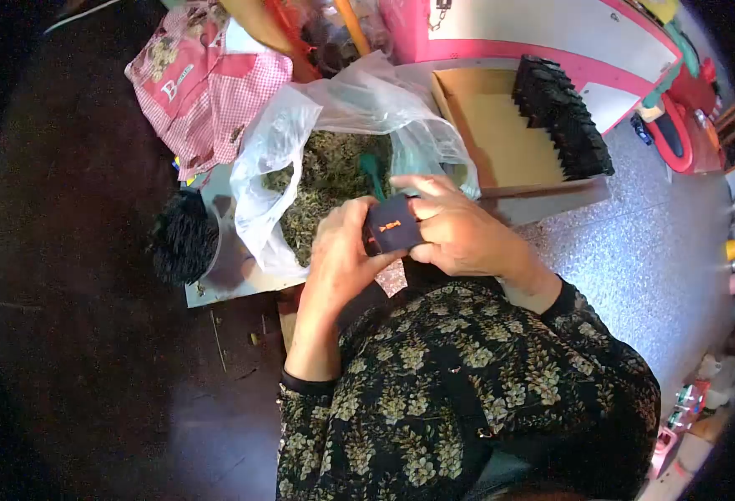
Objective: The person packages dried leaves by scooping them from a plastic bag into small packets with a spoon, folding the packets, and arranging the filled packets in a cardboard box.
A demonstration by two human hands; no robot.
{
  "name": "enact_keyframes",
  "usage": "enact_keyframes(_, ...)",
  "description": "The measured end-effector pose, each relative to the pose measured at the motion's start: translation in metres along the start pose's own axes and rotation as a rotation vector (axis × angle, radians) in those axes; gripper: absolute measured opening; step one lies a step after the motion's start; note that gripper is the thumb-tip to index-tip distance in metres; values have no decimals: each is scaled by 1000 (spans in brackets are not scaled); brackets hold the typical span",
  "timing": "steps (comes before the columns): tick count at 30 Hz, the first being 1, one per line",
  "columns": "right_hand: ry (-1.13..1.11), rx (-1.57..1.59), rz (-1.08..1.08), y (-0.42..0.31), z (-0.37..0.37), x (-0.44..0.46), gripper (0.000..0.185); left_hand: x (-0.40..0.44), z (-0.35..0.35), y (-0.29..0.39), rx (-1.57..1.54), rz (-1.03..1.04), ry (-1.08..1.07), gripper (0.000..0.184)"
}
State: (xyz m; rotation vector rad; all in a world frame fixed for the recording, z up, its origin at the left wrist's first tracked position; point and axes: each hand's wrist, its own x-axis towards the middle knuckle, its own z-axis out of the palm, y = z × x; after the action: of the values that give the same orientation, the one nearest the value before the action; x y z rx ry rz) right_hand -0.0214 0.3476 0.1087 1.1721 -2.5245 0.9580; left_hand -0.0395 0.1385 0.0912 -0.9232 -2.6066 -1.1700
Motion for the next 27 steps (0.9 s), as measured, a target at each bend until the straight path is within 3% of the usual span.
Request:
enact_keyframes(1, 117, -32, -77, 3, 6, 4, 16, 3, 1, 1, 5, -18, -5, 63)
enact_keyframes(3, -162, -61, 52, 4, 9, 6, 13, -2, 0, 2, 65, -70, 13, 68)
enact_keyframes(4, -72, -125, 101, 3, 17, 7, 15, -3, 1, -1, 83, -49, 26, 71)
enact_keyframes(5, -58, -92, 16, 5, 19, 9, 17, -2, -2, 1, 73, -102, -24, 71)
enact_keyframes(6, -143, -59, 146, -2, 19, 16, 17, -3, -2, -2, 67, -93, -22, 71)
enact_keyframes(7, 38, -64, 13, 5, 30, 14, 16, -6, -1, -6, 44, -136, -13, 71)
enact_keyframes(10, -5, -113, 84, 2, 38, 20, 16, -6, -2, -15, 108, -79, 25, 66)
enact_keyframes(14, -12, -232, 32, 10, 43, 15, 19, 2, 2, -4, -83, -103, -3, 66)
enact_keyframes(16, 105, -275, -28, 14, 46, 15, 20, 4, 3, -4, -31, -44, 31, 66)
enact_keyframes(27, 30, -298, 67, 9, 43, 15, 21, 6, 8, -15, -1, 7, 45, 67)
